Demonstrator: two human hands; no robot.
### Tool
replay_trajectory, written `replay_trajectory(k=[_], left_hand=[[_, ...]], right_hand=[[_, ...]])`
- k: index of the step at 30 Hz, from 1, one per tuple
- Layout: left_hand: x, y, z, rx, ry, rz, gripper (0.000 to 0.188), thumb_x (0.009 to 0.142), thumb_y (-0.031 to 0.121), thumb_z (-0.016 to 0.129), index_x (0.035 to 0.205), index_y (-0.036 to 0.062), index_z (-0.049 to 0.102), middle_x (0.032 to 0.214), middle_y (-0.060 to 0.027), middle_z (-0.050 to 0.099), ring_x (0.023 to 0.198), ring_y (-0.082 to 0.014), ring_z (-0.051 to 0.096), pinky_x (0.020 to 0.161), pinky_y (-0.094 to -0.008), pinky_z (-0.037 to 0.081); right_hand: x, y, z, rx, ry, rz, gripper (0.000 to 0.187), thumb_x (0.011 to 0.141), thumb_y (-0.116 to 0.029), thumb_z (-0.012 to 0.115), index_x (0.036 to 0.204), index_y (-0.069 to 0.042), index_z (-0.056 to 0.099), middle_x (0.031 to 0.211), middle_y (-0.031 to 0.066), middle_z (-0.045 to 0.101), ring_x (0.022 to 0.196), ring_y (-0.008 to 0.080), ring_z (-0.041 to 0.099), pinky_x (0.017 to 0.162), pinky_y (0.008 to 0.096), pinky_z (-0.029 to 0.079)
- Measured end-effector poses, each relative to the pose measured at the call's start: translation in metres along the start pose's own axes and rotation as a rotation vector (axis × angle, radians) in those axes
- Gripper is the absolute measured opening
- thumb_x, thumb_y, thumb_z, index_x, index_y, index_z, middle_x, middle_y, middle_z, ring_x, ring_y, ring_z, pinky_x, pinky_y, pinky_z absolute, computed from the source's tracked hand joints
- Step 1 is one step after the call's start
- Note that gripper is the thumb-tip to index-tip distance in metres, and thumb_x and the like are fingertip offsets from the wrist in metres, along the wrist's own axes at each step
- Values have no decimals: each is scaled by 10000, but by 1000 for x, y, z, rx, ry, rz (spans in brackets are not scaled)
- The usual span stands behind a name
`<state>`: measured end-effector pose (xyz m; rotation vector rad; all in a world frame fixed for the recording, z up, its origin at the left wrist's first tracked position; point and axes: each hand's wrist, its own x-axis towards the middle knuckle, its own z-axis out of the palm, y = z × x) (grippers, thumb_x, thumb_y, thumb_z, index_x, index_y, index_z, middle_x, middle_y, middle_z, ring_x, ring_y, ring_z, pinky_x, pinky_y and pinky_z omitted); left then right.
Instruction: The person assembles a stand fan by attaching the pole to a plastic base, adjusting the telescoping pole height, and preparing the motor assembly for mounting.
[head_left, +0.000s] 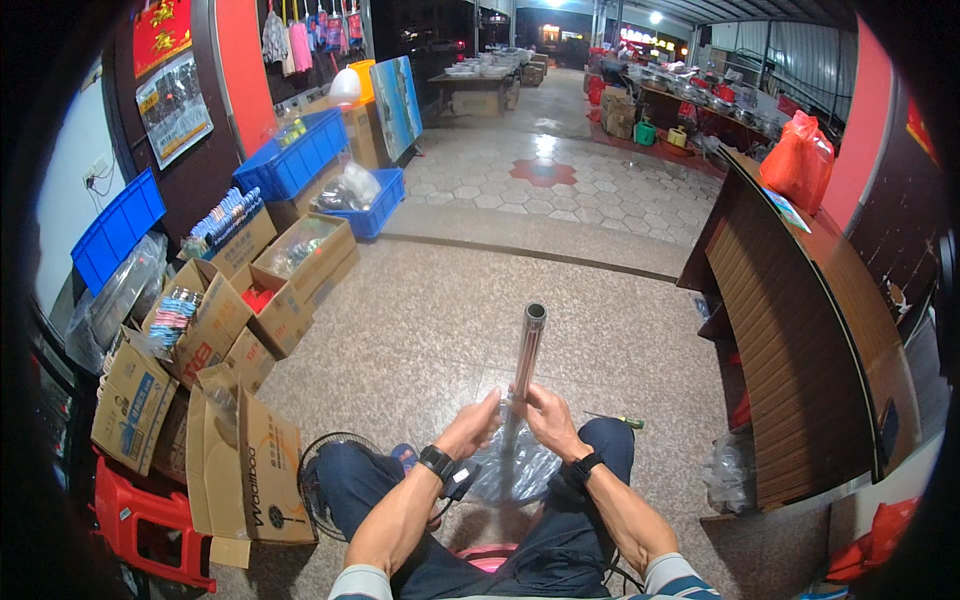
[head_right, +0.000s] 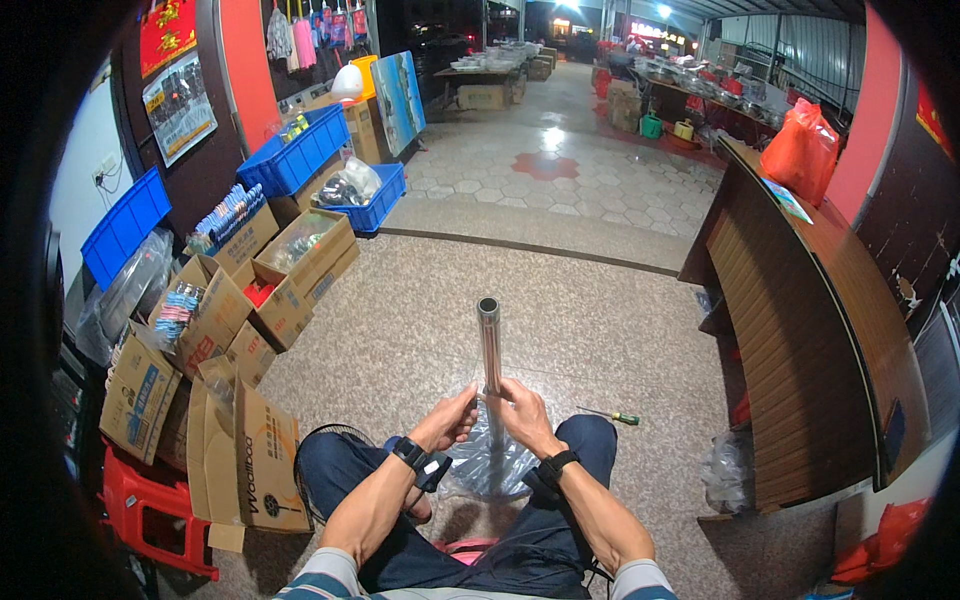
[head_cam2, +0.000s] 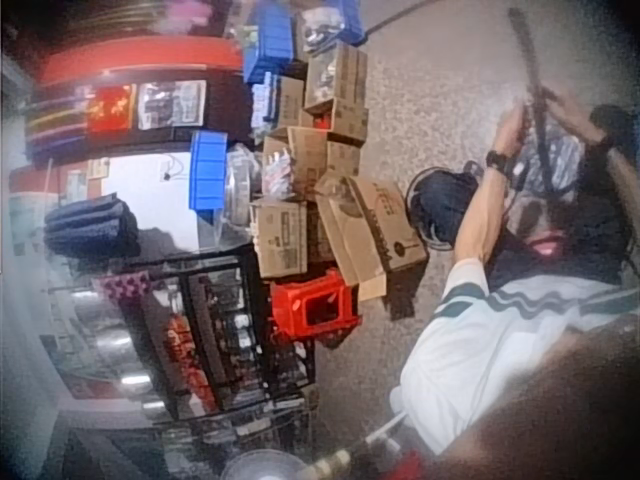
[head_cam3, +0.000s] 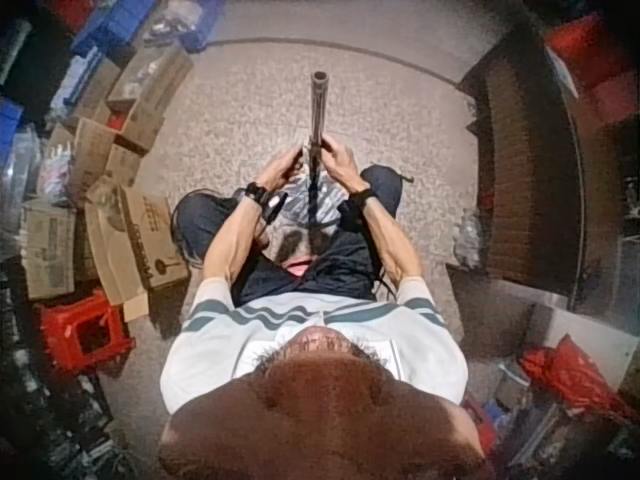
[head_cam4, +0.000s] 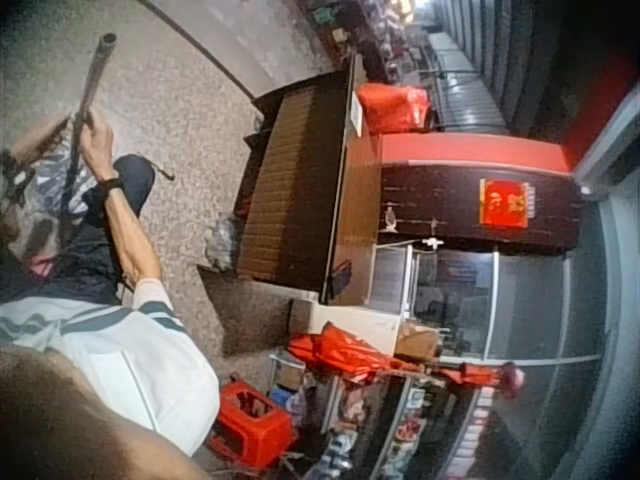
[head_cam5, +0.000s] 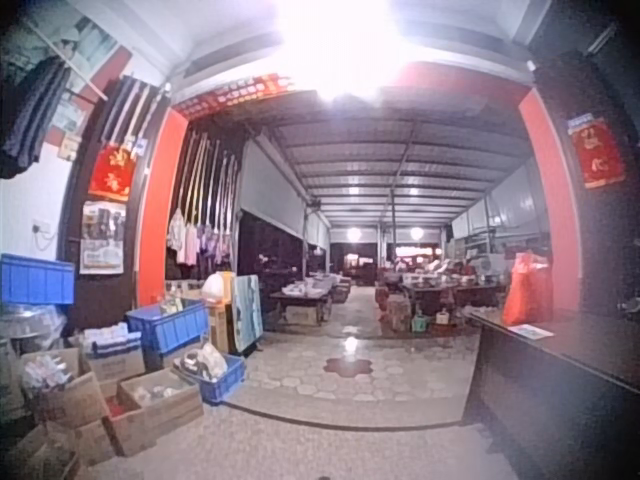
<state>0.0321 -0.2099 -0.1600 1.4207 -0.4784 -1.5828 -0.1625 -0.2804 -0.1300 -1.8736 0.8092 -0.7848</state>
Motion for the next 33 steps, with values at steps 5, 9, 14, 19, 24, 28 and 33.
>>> replay_trajectory(k=[5, 9, 14, 19, 24, 28, 33], left_hand=[[6, 2, -6, -68, -101, -88, 418, 1078, 551, 607, 979, 145, 608, 767, 34, 533, 582, -79, 448, 459, -243, 359], [5, 10, -5, 94, -42, -88, 411, 1074, 551, 614, 979, 151, 618, 769, 40, 537, 555, -86, 432, 480, -283, 402], [-6, 13, -3, 117, -111, 18, 415, 1089, 544, 592, 908, 171, 611, 712, 80, 398, 549, -79, 298, 502, -293, 263], [0, 7, -10, 178, -156, 131, 456, 1099, 487, 608, 1131, 49, 731, 811, 77, 529, 649, -58, 407, 522, -276, 302], [24, -20, -28, 368, -121, 368, 402, 1114, 443, 593, 1075, 72, 742, 858, 88, 552, 724, -37, 469, 581, -238, 368], [6, -14, -20, 342, -111, 334, 417, 1124, 464, 563, 1021, 87, 710, 790, 87, 498, 633, -32, 418, 521, -248, 341], [-3, -9, 6, -65, -118, 195, 407, 1122, 486, 545, 994, 105, 605, 711, 62, 464, 545, -54, 410, 452, -253, 353]], right_hand=[[1, -1, -3, -16, -45, 9, 324, 1019, -68, 661, 1331, 16, 679, 1200, 150, 767, 1140, 229, 733, 981, 370, 573], [2, 10, 0, 29, -68, 14, 340, 1025, -69, 658, 1354, 16, 665, 1248, 146, 752, 1173, 234, 723, 1005, 372, 570], [4, 12, 1, 52, -80, 51, 343, 1033, -62, 658, 1367, 16, 655, 1274, 125, 739, 1205, 223, 704, 1026, 363, 563], [4, 11, 2, 103, -77, 92, 335, 1048, -92, 671, 1365, 16, 653, 1268, 94, 725, 1201, 194, 684, 1012, 340, 555], [6, 7, 7, 144, -94, 125, 326, 1055, -103, 669, 1357, 19, 652, 1269, 84, 718, 1200, 182, 674, 995, 329, 551], [5, 11, 10, 160, -7, 81, 310, 1022, -78, 678, 1319, 12, 684, 1151, 125, 766, 1092, 200, 735, 920, 348, 576], [4, 11, 13, 138, 21, 61, 308, 1016, -71, 673, 1311, 16, 692, 1134, 144, 775, 1065, 210, 747, 900, 352, 579]])
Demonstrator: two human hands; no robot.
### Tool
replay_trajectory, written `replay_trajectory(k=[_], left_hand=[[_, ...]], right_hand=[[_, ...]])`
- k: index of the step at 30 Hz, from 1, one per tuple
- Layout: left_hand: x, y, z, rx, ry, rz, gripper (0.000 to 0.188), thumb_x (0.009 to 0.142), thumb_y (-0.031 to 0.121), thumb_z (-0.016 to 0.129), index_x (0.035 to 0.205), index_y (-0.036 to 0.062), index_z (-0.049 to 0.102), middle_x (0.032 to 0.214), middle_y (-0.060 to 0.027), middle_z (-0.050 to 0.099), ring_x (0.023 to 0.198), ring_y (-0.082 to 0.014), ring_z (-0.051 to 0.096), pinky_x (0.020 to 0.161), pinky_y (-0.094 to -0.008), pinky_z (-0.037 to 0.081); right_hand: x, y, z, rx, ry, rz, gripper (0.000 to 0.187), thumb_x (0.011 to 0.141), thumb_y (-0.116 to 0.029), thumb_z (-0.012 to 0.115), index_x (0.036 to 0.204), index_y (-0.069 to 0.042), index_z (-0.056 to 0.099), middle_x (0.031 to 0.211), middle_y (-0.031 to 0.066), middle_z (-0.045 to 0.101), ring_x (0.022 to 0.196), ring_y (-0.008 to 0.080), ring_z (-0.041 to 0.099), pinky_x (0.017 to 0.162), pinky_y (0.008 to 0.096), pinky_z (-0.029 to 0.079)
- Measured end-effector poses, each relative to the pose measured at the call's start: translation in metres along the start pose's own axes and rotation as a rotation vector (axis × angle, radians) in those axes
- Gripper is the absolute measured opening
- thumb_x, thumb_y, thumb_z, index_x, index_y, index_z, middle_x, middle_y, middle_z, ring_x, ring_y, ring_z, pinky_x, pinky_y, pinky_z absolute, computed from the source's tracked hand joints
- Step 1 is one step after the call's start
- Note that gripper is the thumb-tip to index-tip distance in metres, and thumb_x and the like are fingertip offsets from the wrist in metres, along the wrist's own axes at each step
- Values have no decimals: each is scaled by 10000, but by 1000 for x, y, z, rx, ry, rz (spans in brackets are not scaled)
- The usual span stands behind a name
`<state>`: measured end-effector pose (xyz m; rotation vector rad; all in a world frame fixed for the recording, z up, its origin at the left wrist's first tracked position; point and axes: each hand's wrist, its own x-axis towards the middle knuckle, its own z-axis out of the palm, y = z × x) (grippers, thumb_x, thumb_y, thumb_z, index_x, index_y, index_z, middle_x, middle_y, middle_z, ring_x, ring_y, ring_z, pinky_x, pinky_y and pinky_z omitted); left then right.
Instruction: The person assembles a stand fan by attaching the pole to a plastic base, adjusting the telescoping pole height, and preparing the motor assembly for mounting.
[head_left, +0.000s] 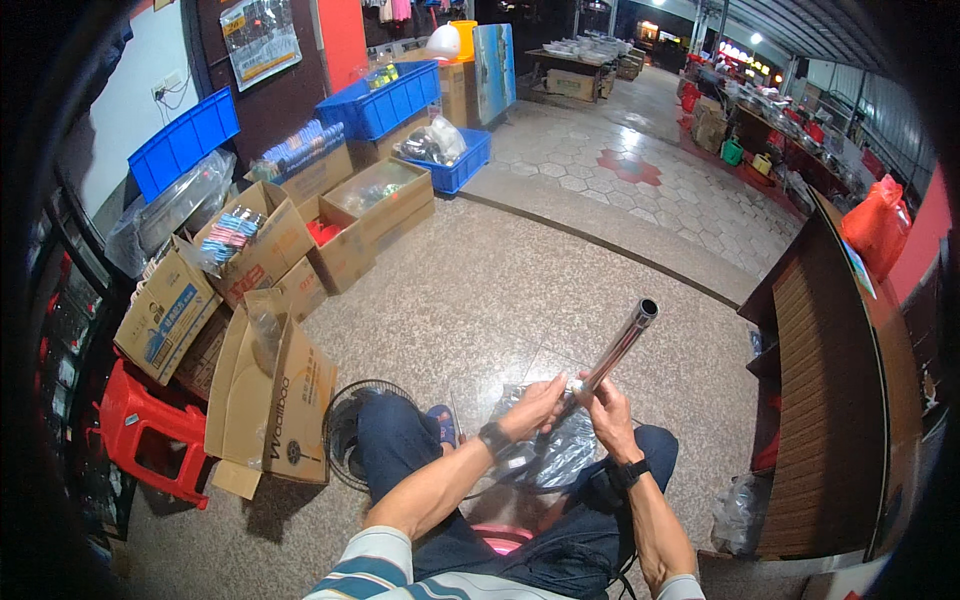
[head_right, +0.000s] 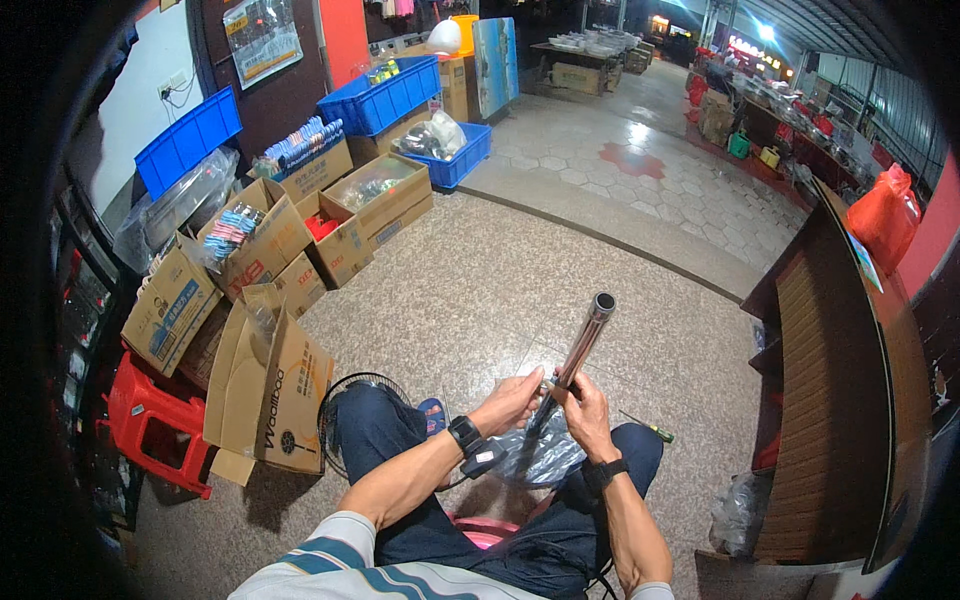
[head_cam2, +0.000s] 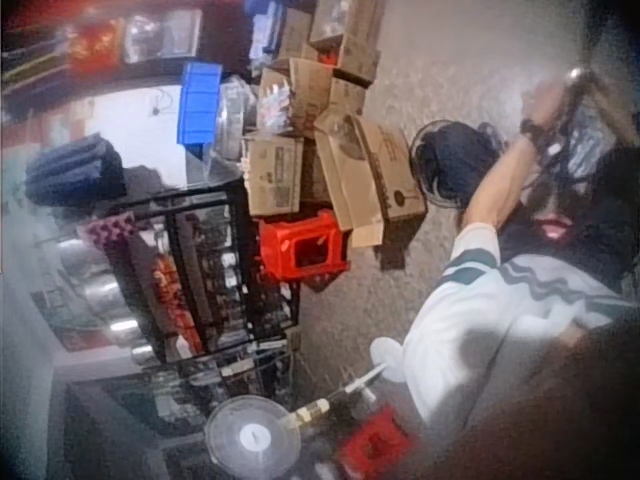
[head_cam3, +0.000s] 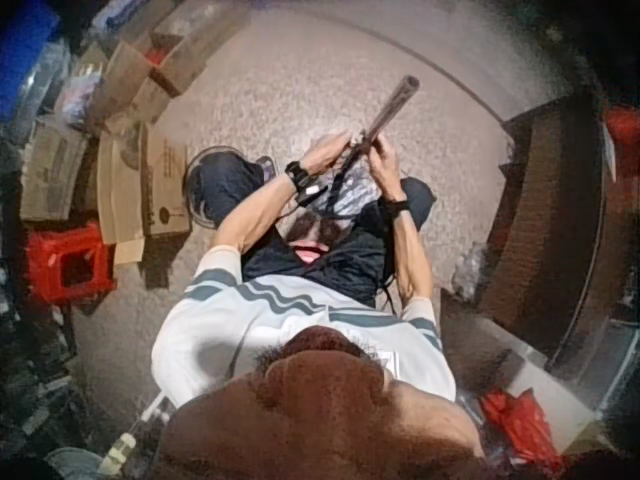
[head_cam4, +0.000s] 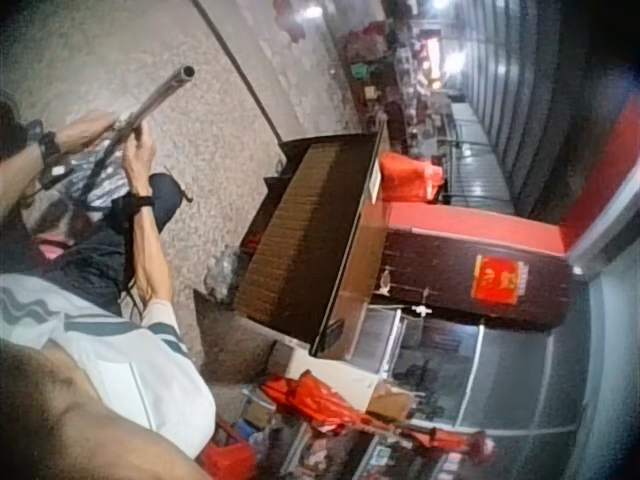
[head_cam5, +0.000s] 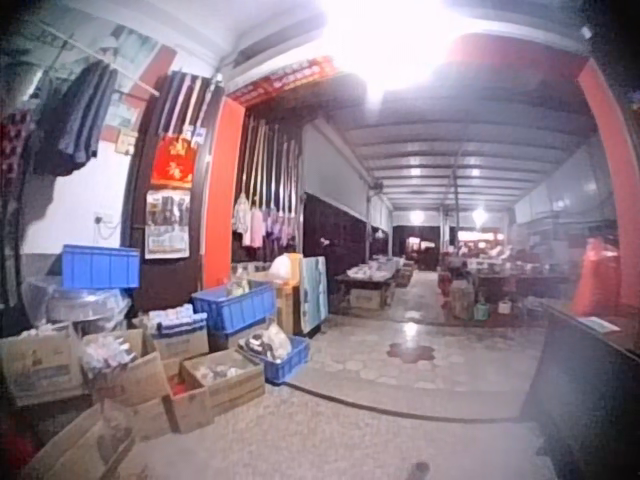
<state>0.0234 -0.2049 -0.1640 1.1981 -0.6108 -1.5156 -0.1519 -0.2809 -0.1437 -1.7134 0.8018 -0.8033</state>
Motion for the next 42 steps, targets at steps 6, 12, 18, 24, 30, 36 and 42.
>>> replay_trajectory(k=[6, 12, 18, 24, 30, 36, 42], left_hand=[[17, -11, 5, -60, 161, -14, 356, 1117, 481, 561, 992, 151, 507, 710, 54, 483, 496, -47, 391, 412, -224, 342], [8, -5, 16, 47, 191, 95, 336, 1121, 431, 563, 1068, 101, 526, 750, 30, 508, 560, -38, 419, 458, -226, 359], [20, -24, 0, 407, 221, 562, 355, 1134, 388, 542, 1036, 50, 583, 784, -3, 558, 611, -62, 485, 509, -255, 403], [8, -7, 4, 261, 212, 218, 526, 1110, 514, 538, 870, 50, 597, 701, 3, 535, 523, -101, 489, 430, -294, 392], [11, 6, 13, 290, 291, -8, 720, 1080, 664, 453, 702, 64, 581, 608, -9, 505, 462, -147, 468, 411, -354, 385], [23, -11, 8, 505, 369, 124, 787, 1091, 648, 406, 713, -12, 607, 601, -43, 514, 541, -182, 510, 498, -419, 407], [23, -21, 2, 634, 323, 325, 791, 1119, 629, 369, 777, -48, 592, 634, -84, 486, 646, -195, 471, 620, -450, 432]], right_hand=[[4, -1, -1, -64, -4, -54, 315, 1015, -97, 666, 1307, 18, 687, 1155, 166, 759, 1074, 241, 740, 915, 367, 570], [1, -6, -5, -45, -26, -29, 324, 1023, -76, 616, 1329, 13, 672, 1215, 162, 747, 1139, 268, 733, 978, 380, 574], [3, -4, -5, 8, -73, -19, 348, 1033, -29, 570, 1368, 11, 655, 1270, 152, 735, 1206, 246, 718, 1024, 371, 572], [4, 1, -5, 18, -61, -11, 342, 1042, -33, 588, 1375, 9, 653, 1288, 139, 738, 1228, 239, 710, 1037, 368, 568], [4, 4, -3, 67, -49, -24, 308, 1045, -41, 655, 1347, 17, 663, 1249, 53, 719, 1157, 130, 665, 995, 302, 549], [4, 1, -4, 54, -62, -14, 320, 1047, -37, 639, 1361, 20, 656, 1283, 76, 720, 1183, 151, 672, 1015, 320, 565], [4, 6, -4, 28, -60, -25, 326, 1050, -20, 598, 1368, 26, 651, 1293, 75, 715, 1193, 160, 673, 1025, 329, 565]])
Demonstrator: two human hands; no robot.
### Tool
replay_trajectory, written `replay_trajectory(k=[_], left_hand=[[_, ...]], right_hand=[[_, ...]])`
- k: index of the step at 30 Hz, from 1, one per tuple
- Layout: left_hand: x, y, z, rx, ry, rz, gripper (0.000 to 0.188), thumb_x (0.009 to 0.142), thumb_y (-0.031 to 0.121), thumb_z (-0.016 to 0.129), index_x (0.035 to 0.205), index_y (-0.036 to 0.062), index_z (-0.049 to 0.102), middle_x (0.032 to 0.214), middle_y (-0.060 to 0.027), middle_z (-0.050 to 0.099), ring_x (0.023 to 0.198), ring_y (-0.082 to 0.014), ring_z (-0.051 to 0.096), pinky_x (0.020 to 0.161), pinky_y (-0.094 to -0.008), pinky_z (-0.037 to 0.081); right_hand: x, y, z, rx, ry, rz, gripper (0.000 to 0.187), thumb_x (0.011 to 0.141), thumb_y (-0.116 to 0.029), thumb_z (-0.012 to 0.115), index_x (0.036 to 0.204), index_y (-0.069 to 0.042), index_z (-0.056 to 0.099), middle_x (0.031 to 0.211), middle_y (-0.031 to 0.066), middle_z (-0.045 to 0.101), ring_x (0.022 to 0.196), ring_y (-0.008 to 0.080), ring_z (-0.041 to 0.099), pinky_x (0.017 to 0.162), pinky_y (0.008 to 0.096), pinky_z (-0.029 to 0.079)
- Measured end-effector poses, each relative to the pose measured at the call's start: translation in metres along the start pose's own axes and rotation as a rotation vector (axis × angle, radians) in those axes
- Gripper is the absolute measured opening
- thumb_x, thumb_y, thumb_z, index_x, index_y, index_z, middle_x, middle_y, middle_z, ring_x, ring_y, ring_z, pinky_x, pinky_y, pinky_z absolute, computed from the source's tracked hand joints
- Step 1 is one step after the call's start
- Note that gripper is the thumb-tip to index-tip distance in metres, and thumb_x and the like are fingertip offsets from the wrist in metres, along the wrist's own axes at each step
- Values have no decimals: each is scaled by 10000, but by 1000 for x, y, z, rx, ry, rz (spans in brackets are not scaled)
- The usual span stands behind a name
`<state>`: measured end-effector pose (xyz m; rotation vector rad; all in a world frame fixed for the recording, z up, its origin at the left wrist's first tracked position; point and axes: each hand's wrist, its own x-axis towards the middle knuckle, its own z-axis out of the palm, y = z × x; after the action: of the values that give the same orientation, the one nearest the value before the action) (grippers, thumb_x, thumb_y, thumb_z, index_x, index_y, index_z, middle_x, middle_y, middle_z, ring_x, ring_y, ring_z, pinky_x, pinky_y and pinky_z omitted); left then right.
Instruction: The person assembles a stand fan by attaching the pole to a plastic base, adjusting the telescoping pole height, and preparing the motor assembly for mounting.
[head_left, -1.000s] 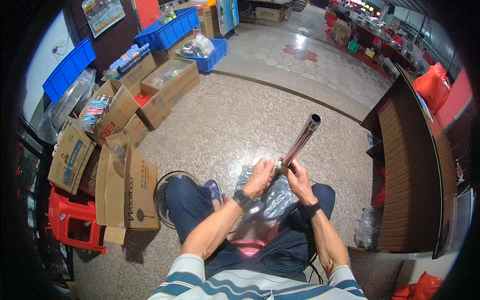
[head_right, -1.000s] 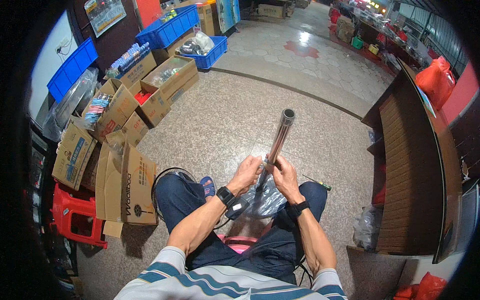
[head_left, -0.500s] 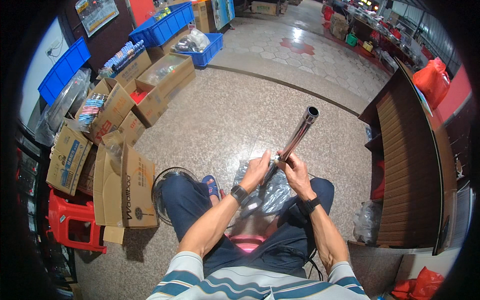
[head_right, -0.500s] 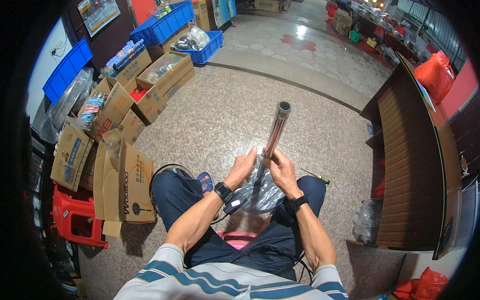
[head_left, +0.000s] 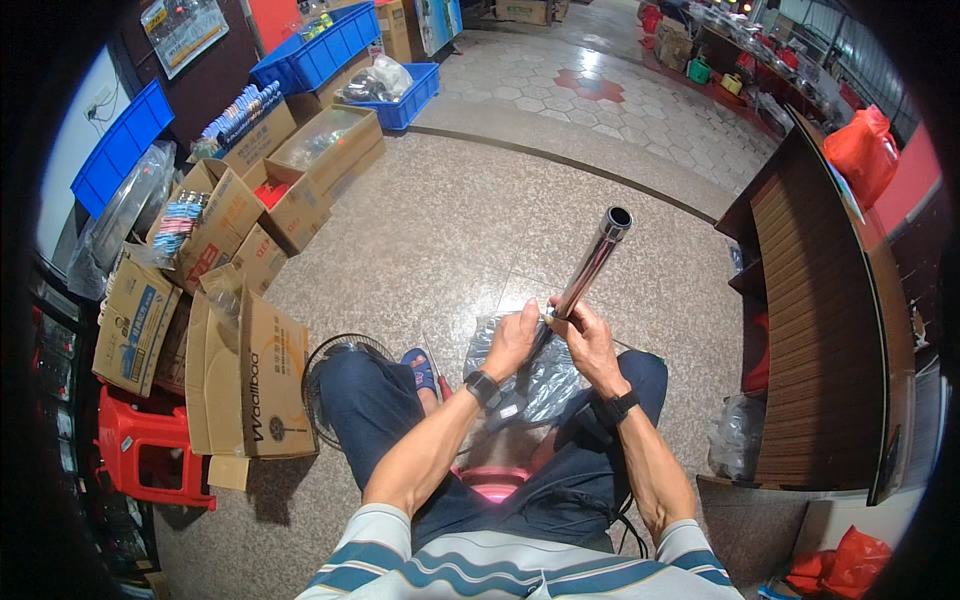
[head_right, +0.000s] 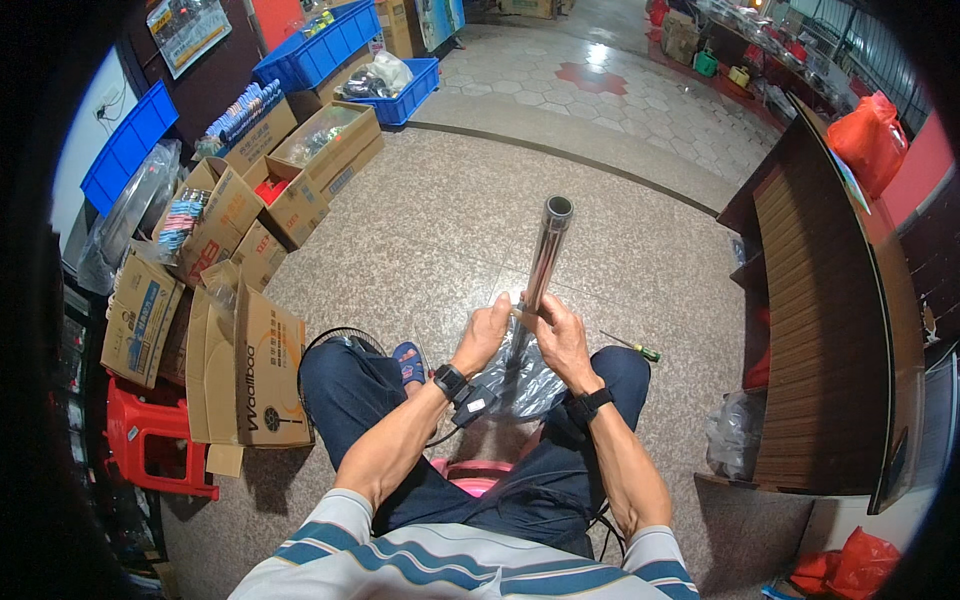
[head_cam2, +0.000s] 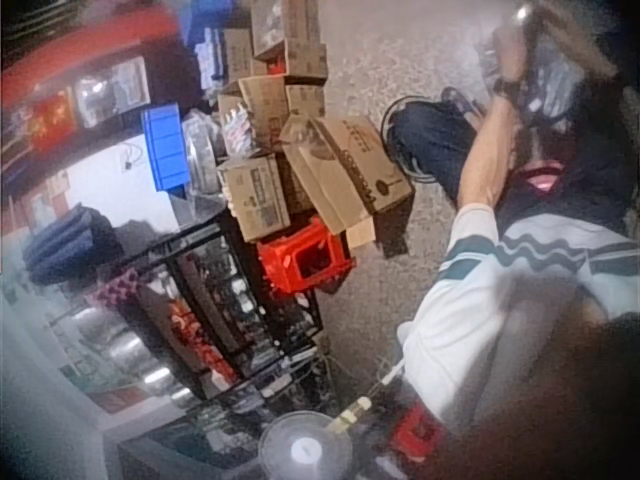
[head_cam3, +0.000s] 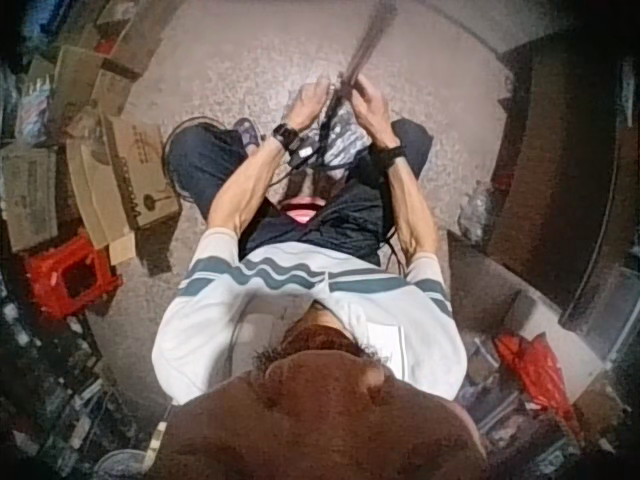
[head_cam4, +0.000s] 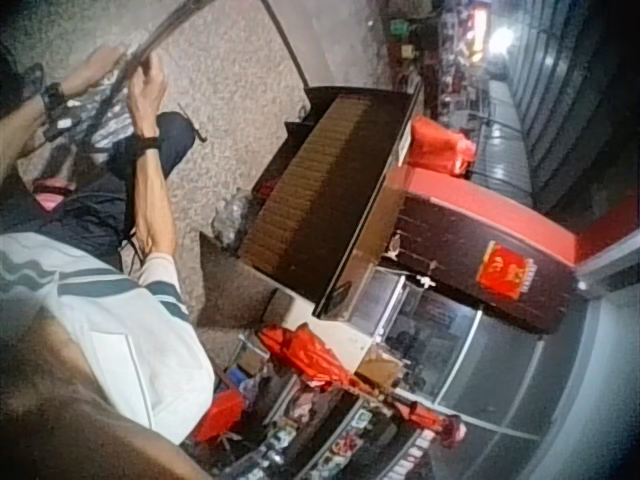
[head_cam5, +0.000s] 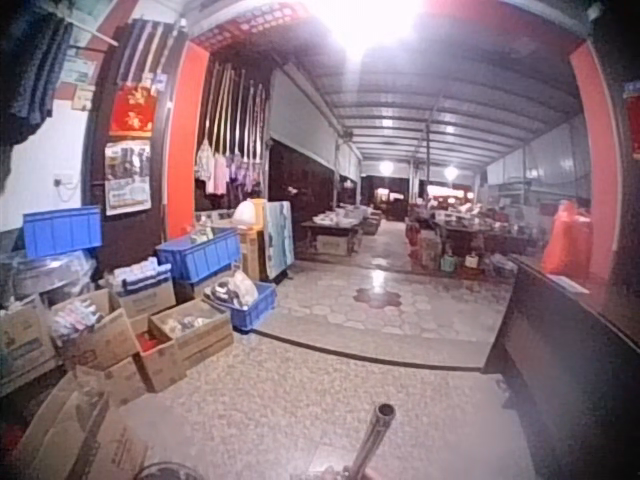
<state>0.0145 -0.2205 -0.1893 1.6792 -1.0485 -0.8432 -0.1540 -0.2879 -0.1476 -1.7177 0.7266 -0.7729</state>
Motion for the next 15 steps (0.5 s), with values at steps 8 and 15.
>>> replay_trajectory(k=[8, 15], left_hand=[[3, -9, 0, -53, 73, 269, 700, 1146, 559, 375, 849, -29, 612, 663, -122, 475, 661, -204, 488, 636, -430, 440], [3, 30, -18, -366, -171, -513, 658, 1044, 686, 499, 719, 115, 534, 571, 24, 444, 420, -107, 342, 389, -325, 254]], right_hand=[[2, -4, 1, 25, -18, 18, 331, 1054, -28, 592, 1376, 22, 650, 1301, 86, 713, 1210, 174, 667, 1031, 325, 556], [0, -2, -1, 25, -13, 52, 326, 1055, -37, 611, 1374, 14, 656, 1315, 74, 717, 1218, 162, 668, 1052, 329, 543]])
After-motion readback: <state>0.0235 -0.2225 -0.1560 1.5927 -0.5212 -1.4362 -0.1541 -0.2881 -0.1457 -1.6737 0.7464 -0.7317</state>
